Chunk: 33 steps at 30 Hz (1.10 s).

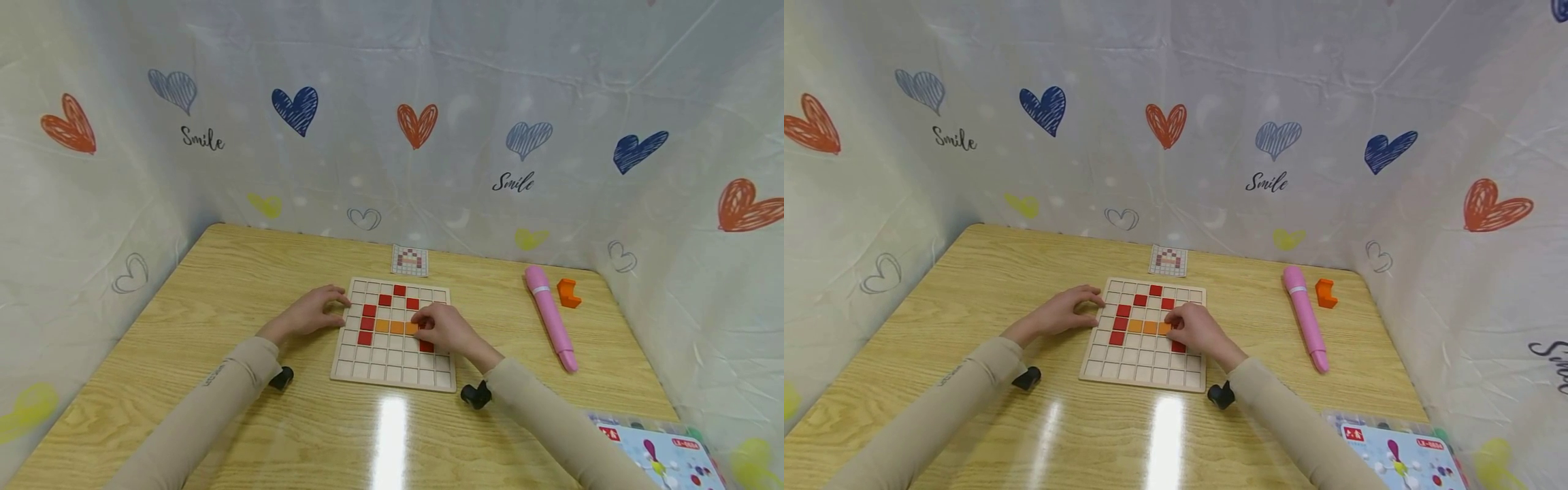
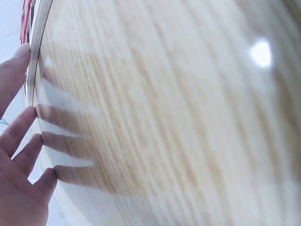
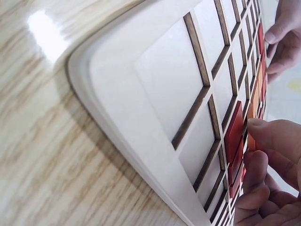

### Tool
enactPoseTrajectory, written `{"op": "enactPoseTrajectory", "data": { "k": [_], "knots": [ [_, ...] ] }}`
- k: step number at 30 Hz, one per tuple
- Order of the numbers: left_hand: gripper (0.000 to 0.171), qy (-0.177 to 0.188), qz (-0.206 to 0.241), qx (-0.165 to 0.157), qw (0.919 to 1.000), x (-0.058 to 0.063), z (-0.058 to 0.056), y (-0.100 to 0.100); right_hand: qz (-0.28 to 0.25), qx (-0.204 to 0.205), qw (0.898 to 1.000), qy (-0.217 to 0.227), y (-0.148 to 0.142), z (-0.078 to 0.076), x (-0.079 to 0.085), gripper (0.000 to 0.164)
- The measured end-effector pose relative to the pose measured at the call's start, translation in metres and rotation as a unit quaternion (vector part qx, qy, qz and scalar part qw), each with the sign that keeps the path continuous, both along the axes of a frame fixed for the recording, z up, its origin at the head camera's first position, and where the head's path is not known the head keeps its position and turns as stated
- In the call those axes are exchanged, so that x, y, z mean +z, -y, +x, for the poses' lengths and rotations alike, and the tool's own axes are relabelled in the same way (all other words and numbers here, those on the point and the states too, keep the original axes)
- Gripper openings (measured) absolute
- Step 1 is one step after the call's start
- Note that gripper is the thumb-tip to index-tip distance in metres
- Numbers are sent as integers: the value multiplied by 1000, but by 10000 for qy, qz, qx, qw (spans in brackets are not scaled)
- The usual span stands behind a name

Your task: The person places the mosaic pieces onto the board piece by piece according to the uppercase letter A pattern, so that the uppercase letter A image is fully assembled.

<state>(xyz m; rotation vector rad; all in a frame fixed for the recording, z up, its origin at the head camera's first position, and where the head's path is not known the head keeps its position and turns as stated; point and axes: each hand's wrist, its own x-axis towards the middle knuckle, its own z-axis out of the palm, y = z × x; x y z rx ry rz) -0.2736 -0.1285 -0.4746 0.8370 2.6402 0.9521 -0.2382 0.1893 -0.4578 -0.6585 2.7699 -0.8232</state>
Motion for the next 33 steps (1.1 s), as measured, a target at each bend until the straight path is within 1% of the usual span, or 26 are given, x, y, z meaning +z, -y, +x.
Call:
{"op": "enactPoseTrajectory", "data": {
  "k": [11, 21, 26, 33],
  "knots": [
    [35, -16, -41, 16, 10000, 0, 0, 1, 129, 51, 9998, -133, 2, -1, -3, 18],
    [35, 50, 39, 2, 10000, 0, 0, 3, 98, 79, 9997, -218, 6, -2, -5, 18],
    [35, 27, 47, 0, 10000, -1, 0, 3, 149, 7, 9996, -242, 8, -3, -6, 18],
    [34, -7, 65, -24, 10000, -1, 0, 1, 68, -72, 9996, -255, 7, -2, -8, 16]
  ]
}}
